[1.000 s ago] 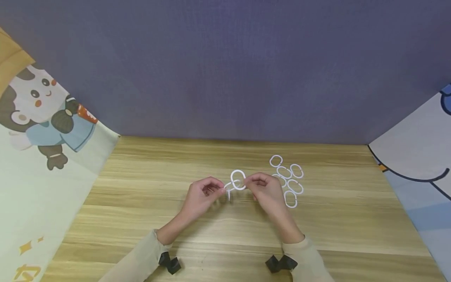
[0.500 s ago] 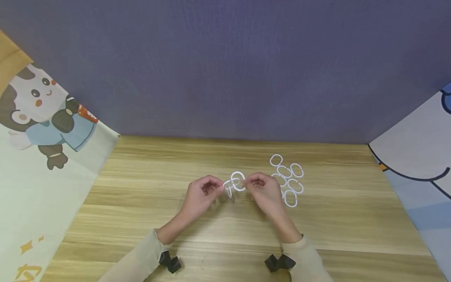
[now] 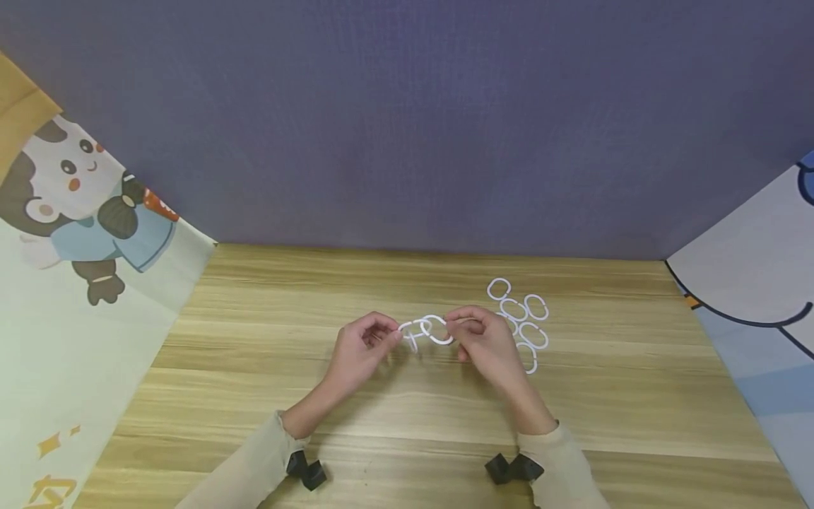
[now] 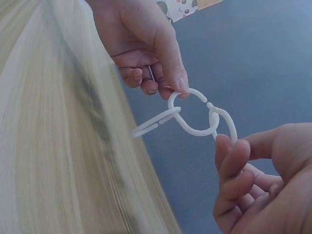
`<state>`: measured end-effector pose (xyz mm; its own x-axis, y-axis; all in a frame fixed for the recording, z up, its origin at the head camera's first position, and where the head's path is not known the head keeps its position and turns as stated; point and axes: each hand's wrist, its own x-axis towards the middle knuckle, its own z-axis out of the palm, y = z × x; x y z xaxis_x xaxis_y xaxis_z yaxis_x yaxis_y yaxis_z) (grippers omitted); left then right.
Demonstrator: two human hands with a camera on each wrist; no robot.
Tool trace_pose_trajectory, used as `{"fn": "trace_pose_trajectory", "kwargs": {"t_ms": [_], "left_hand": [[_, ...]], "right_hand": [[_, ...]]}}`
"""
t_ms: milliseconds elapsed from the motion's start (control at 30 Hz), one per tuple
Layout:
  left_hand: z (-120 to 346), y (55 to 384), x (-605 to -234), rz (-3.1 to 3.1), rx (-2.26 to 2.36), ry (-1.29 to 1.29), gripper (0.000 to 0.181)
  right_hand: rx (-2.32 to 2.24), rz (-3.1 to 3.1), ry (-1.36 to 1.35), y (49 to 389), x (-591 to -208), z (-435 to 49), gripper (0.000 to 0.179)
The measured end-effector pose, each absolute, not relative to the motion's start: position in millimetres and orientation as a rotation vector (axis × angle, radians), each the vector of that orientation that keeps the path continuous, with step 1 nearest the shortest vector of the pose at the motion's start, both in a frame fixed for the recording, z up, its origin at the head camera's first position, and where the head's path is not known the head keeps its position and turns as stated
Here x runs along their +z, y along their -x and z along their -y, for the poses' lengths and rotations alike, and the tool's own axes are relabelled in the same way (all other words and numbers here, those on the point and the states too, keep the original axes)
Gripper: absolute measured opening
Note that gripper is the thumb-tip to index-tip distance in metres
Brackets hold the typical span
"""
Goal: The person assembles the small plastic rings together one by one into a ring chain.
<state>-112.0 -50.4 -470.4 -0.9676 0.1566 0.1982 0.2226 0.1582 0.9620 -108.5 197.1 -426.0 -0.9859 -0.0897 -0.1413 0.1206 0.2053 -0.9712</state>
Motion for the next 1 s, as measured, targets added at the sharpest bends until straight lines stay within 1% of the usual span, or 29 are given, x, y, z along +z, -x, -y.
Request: {"fn": "trace_pose_trajectory", "kwargs": {"t_ms": [167, 433, 600, 767, 867, 1000], "left_hand": [[50.4, 114.5, -472.7, 2.358, -1.977, 0.377, 0.007], [49.1, 114.9, -475.4, 2.434, -1.95, 0.392, 0.007], [47.8, 114.3, -474.9, 2.421, -1.961, 0.41, 0.014], [46.6, 114.3, -472.9, 2.354, -1.962, 0.382, 0.024], [46.2, 114.0, -472.3, 2.311, -1.956, 0.396, 0.025], [45.1, 112.7, -470.9, 2.275, -1.901, 0.482, 0.024]], "right_hand": [[-1.905, -2.21, -0.004, 110.0, -424.9, -201.0, 0.029], [-1.942, -2.082, 0.046, 110.2, -424.8, -201.6, 0.032], [-1.932, -2.072, 0.051, 110.0, -422.2, -199.5, 0.033], [-1.921, -2.074, 0.079, 111.2, -422.9, -199.3, 0.029], [-1.911, -2.081, 0.102, 111.7, -423.7, -199.2, 0.024], [-1.899, -2.09, 0.125, 112.0, -424.0, -199.3, 0.015]]}}
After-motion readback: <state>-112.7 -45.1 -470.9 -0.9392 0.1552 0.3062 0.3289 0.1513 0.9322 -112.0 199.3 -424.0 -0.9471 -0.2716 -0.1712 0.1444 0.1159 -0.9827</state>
